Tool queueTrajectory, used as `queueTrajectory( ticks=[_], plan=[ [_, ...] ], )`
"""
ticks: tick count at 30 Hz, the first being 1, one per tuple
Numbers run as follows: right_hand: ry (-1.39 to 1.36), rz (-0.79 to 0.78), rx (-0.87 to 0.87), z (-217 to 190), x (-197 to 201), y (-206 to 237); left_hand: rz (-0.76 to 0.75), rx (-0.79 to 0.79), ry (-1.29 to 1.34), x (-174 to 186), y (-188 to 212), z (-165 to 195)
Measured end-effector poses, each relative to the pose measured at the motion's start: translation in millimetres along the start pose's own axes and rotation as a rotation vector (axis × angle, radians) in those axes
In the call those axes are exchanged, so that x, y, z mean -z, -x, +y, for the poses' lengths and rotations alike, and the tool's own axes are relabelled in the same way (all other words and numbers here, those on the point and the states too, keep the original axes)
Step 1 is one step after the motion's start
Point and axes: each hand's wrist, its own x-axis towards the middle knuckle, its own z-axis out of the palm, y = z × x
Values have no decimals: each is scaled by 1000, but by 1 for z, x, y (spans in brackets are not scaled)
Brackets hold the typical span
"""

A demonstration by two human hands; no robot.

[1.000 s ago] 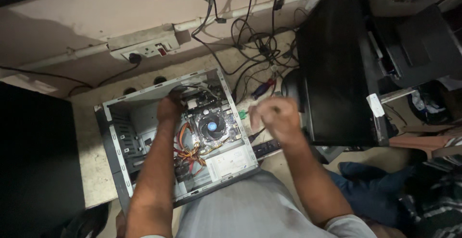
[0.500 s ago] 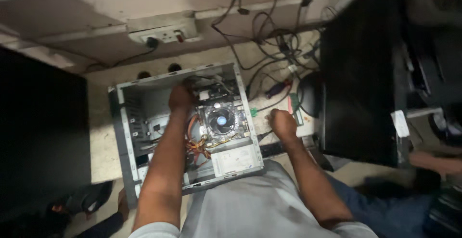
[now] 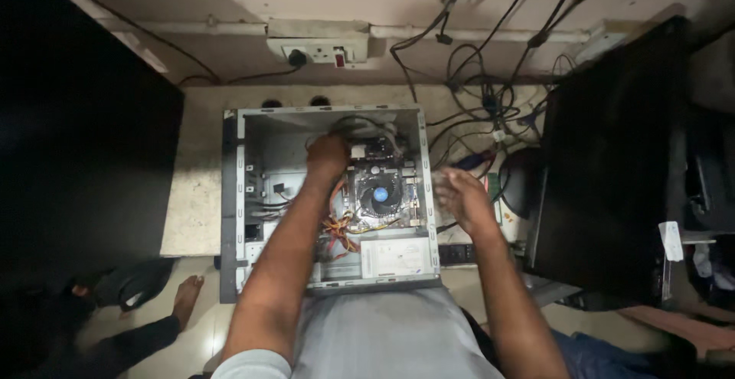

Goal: The person works on an open desktop computer tower on a repair bench. They first press keys on a keyboard while watching the monitor display a BIOS/diagnostic screen, then reach into the case to reposition cables and connectors and work on the fan and internal components by hand.

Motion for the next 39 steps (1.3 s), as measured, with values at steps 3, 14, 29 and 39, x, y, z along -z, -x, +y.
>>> queueTrajectory(
  ticks=[3, 14, 29, 39],
  plan=[
    [-122, -10, -29, 6, -36, -20, -52, 73, 137, 3, 5, 7],
    [334, -98, 368, 3, -80, -29, 96, -121, 337, 33, 55, 8],
    [111, -115, 244, -19, -91, -25, 304, -420, -152, 16, 54, 38],
    [825, -38, 721, -18, -82, -31, -418, -250, -74, 24, 70, 93]
  ],
)
